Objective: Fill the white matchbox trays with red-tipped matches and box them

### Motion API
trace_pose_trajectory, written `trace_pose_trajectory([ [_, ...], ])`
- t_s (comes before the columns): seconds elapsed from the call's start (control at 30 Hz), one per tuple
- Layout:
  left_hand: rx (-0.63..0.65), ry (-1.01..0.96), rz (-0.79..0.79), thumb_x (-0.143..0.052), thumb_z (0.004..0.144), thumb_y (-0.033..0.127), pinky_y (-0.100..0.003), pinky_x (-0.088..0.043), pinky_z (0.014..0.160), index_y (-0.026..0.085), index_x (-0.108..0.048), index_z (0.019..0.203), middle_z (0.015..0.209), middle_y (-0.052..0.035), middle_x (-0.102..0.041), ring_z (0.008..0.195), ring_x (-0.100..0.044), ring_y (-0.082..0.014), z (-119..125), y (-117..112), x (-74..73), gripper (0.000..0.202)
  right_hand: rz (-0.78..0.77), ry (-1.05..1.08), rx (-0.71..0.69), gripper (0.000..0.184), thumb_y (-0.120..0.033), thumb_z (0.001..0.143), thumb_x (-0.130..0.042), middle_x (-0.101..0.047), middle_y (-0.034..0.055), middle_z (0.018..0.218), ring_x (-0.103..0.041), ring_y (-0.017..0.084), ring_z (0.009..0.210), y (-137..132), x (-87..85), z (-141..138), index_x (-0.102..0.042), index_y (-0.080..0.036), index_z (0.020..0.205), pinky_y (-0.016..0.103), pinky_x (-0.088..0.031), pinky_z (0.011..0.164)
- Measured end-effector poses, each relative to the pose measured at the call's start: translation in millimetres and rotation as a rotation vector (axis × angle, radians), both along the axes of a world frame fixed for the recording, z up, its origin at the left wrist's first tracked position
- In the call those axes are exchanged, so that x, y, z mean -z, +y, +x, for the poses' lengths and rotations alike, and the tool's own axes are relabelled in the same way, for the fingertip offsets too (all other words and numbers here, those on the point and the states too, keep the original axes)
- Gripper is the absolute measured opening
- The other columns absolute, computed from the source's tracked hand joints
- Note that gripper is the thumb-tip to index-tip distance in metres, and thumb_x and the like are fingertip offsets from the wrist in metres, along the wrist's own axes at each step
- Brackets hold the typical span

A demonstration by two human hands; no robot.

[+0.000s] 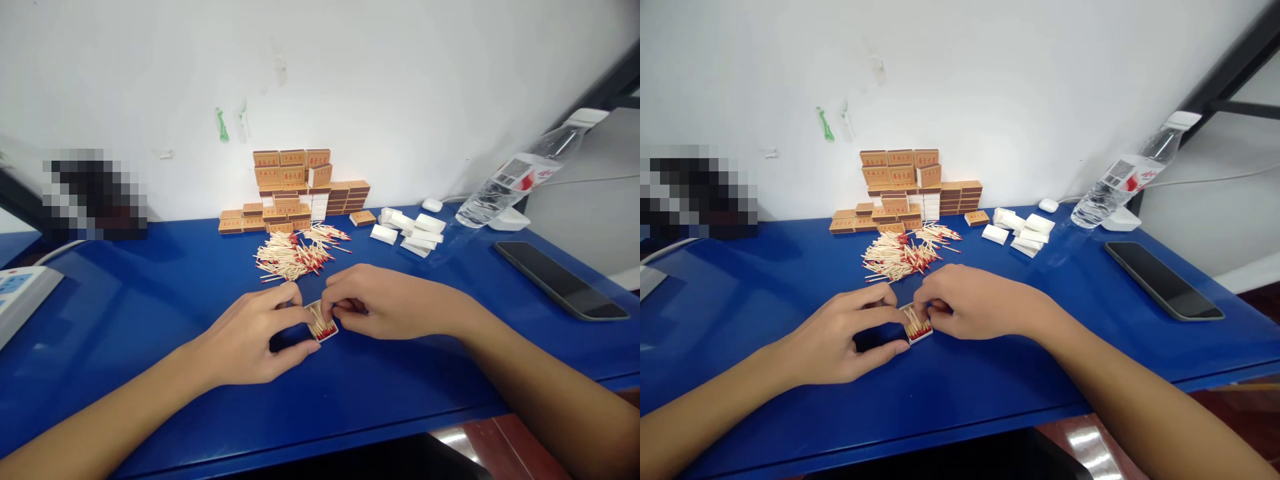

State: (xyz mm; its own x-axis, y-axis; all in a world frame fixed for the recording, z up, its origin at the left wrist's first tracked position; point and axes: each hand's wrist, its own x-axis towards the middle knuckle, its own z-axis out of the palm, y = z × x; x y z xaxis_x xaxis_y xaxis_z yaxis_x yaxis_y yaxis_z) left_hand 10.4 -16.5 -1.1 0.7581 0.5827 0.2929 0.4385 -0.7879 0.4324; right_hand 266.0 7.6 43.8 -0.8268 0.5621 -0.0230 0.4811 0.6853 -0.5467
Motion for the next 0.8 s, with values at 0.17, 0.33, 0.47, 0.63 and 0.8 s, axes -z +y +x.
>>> trace_pose_trajectory([
  [0.17, 0.025, -0.012, -0.011, -0.068, 0.1, 0.034, -0.03, -0.051, 0.074, 0.025, -0.073, 0.115, 0.099, -0.0042, -0.062, 0.082, -0.062, -0.0162, -0.1, -0.7, -0.4, 0.019, -0.027, 0.034, -0.026, 0.028, 0.0, 0.087, -0.056, -0.073, -0.0007, 0.084, -0.06, 0.014, 0.076, -0.9, 0.4, -2.3, -0.075, -0.02, 0.094, 0.027, -0.042, 0.075],
  [0.33, 0.023, -0.009, 0.001, -0.067, 0.1, 0.035, -0.03, -0.05, 0.072, 0.025, -0.073, 0.118, 0.099, -0.0043, -0.061, 0.081, -0.061, -0.0163, 0.6, -0.8, -0.5, 0.021, 0.018, 0.003, 0.005, 0.022, -0.001, 0.086, -0.059, -0.066, -0.0018, 0.077, -0.057, 0.015, 0.075, 0.3, 0.8, -1.3, -0.071, -0.02, 0.085, 0.027, -0.04, 0.074],
  [0.47, 0.028, 0.01, 0.018, -0.067, 0.1, 0.035, -0.03, -0.05, 0.073, 0.025, -0.072, 0.12, 0.1, -0.0049, -0.062, 0.082, -0.061, -0.0168, 0.8, -0.4, -0.3, 0.023, 0.015, 0.007, 0.0, 0.022, -0.002, 0.087, -0.058, -0.068, -0.0006, 0.079, -0.057, 0.015, 0.077, 0.1, 1.8, -1.2, -0.071, -0.02, 0.085, 0.028, -0.041, 0.075],
  [0.63, 0.023, -0.003, 0.011, -0.067, 0.099, 0.035, -0.03, -0.05, 0.071, 0.024, -0.073, 0.116, 0.098, -0.0043, -0.061, 0.08, -0.06, -0.0166, 0.5, -1.1, 0.0, 0.02, 0.037, -0.027, 0.03, 0.019, -0.004, 0.086, -0.059, -0.066, 0.0, 0.078, -0.056, 0.016, 0.076, -1.6, 1.0, -3.9, -0.068, -0.019, 0.08, 0.029, -0.04, 0.073],
  [0.8, 0.025, 0.016, -0.006, -0.067, 0.099, 0.035, -0.031, -0.05, 0.072, 0.025, -0.072, 0.116, 0.099, -0.0042, -0.061, 0.081, -0.06, -0.0172, 0.3, -1.6, -0.3, 0.021, 0.055, -0.06, 0.042, 0.017, -0.005, 0.088, -0.059, -0.064, 0.0002, 0.077, -0.054, 0.016, 0.074, -1.6, 0.7, -4.9, -0.065, -0.019, 0.079, 0.029, -0.038, 0.071],
])
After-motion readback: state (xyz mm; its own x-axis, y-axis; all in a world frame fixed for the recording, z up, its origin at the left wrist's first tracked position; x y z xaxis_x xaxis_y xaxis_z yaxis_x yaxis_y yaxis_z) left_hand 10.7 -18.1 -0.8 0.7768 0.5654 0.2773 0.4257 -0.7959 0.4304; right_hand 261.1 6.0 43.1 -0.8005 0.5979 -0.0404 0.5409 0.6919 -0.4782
